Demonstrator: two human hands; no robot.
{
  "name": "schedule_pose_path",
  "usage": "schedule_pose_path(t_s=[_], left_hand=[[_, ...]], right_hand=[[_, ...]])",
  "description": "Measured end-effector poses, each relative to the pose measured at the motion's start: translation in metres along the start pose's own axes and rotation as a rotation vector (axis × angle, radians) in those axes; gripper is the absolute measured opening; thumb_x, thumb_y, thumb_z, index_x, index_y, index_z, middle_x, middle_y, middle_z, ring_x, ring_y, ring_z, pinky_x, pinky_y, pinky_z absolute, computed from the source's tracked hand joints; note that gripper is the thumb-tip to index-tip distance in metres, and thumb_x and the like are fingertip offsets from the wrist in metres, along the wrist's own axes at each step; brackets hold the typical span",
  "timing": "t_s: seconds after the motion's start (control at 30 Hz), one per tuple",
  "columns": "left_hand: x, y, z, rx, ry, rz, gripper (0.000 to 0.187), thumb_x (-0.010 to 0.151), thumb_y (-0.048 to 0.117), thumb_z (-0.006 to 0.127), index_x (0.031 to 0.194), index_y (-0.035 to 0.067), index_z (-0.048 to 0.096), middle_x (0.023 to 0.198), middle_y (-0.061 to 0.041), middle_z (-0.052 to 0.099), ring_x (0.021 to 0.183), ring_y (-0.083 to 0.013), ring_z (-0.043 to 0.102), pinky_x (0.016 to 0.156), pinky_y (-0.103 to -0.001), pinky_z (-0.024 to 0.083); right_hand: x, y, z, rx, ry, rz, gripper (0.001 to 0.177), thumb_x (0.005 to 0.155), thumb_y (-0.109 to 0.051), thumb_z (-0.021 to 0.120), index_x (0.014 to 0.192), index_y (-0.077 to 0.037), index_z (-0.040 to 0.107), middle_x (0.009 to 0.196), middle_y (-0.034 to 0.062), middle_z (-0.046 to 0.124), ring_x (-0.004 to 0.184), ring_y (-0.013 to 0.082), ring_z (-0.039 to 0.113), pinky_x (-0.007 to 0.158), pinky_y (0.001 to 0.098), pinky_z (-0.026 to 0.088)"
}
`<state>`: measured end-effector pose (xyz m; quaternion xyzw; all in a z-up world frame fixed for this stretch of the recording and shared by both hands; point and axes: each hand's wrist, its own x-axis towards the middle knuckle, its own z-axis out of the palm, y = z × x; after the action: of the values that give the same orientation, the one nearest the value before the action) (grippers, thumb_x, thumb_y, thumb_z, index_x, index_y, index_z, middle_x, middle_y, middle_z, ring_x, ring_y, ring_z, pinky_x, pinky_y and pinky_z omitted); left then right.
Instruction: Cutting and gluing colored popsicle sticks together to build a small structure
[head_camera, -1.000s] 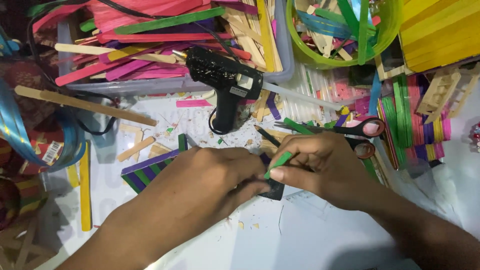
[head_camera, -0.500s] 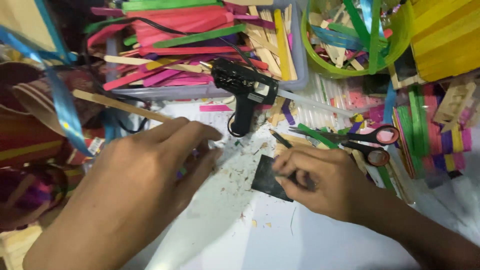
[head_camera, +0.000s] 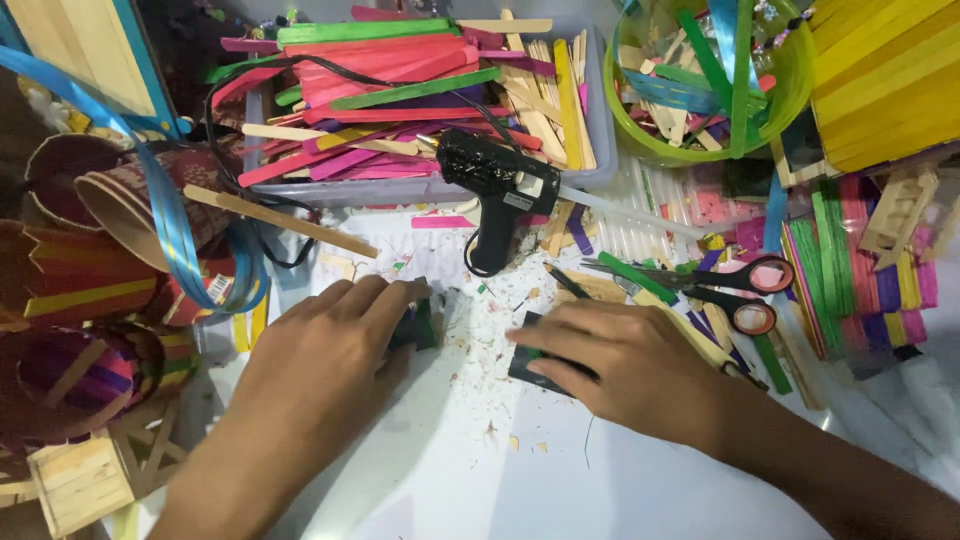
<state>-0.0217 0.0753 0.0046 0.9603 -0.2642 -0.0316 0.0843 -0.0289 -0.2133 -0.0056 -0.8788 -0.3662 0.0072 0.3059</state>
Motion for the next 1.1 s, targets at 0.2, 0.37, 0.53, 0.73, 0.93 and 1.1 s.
schedule_pose_path(t_s=[0.2, 0.37, 0.53, 0.73, 0.93, 1.1], left_hand=[[-0.006, 0.003, -0.05, -0.618, -0.156, 0.031, 0.071, 0.09, 0.015, 0.068, 0.156, 0.021, 0.04, 0.112, -0.005, 0.075, 0.098, -0.0264, 0.071, 0.085, -0.04, 0.052], [-0.006, 0.007, -0.056, -0.724, -0.141, 0.099, 0.048, 0.092, 0.01, 0.065, 0.139, 0.017, 0.057, 0.109, -0.004, 0.072, 0.099, -0.0223, 0.069, 0.085, -0.036, 0.051], [-0.006, 0.009, -0.059, -0.759, -0.286, -0.024, 0.044, 0.091, 0.014, 0.067, 0.133, 0.023, 0.056, 0.113, 0.002, 0.073, 0.101, -0.0166, 0.072, 0.084, -0.034, 0.054], [-0.008, 0.007, -0.062, -0.819, -0.1, 0.184, 0.038, 0.092, 0.005, 0.063, 0.129, 0.012, 0.061, 0.123, -0.005, 0.072, 0.113, -0.0218, 0.072, 0.095, -0.035, 0.053], [-0.012, 0.002, -0.054, -0.78, -0.021, 0.101, 0.04, 0.091, 0.007, 0.066, 0.129, 0.014, 0.06, 0.116, -0.005, 0.074, 0.104, -0.021, 0.074, 0.083, -0.034, 0.056], [-0.014, -0.001, -0.047, -0.769, 0.07, 0.079, 0.046, 0.087, 0.013, 0.074, 0.131, 0.01, 0.059, 0.128, -0.006, 0.073, 0.117, -0.0202, 0.073, 0.095, -0.031, 0.054]], right_hand=[[0.016, -0.01, -0.011, 0.32, -0.015, 0.494, 0.072, 0.089, -0.026, 0.074, 0.152, -0.008, 0.046, 0.103, 0.0042, 0.064, 0.068, 0.0102, 0.059, 0.063, 0.0246, 0.061], [0.045, -0.011, -0.008, 0.736, 0.072, 0.794, 0.069, 0.087, -0.03, 0.069, 0.149, -0.009, 0.048, 0.109, 0.0101, 0.075, 0.098, 0.0205, 0.078, 0.097, 0.0319, 0.056], [0.068, 0.006, 0.015, 1.206, 0.233, 0.81, 0.036, 0.089, -0.01, 0.068, 0.12, 0.006, 0.059, 0.118, 0.0179, 0.065, 0.098, 0.0338, 0.077, 0.074, 0.0414, 0.071], [0.071, 0.005, 0.008, 1.094, 0.238, 0.901, 0.036, 0.088, -0.013, 0.072, 0.12, 0.003, 0.066, 0.105, 0.0199, 0.076, 0.072, 0.0275, 0.074, 0.053, 0.0317, 0.058], [0.055, -0.011, -0.014, 0.794, 0.198, 1.035, 0.021, 0.091, -0.02, 0.075, 0.089, 0.001, 0.075, 0.076, 0.0176, 0.082, 0.058, 0.0221, 0.071, 0.05, 0.0303, 0.05], [0.028, -0.001, -0.023, 0.487, 0.361, 0.582, 0.027, 0.09, -0.016, 0.073, 0.116, -0.007, 0.075, 0.113, 0.0085, 0.078, 0.105, 0.0192, 0.075, 0.097, 0.0326, 0.061]])
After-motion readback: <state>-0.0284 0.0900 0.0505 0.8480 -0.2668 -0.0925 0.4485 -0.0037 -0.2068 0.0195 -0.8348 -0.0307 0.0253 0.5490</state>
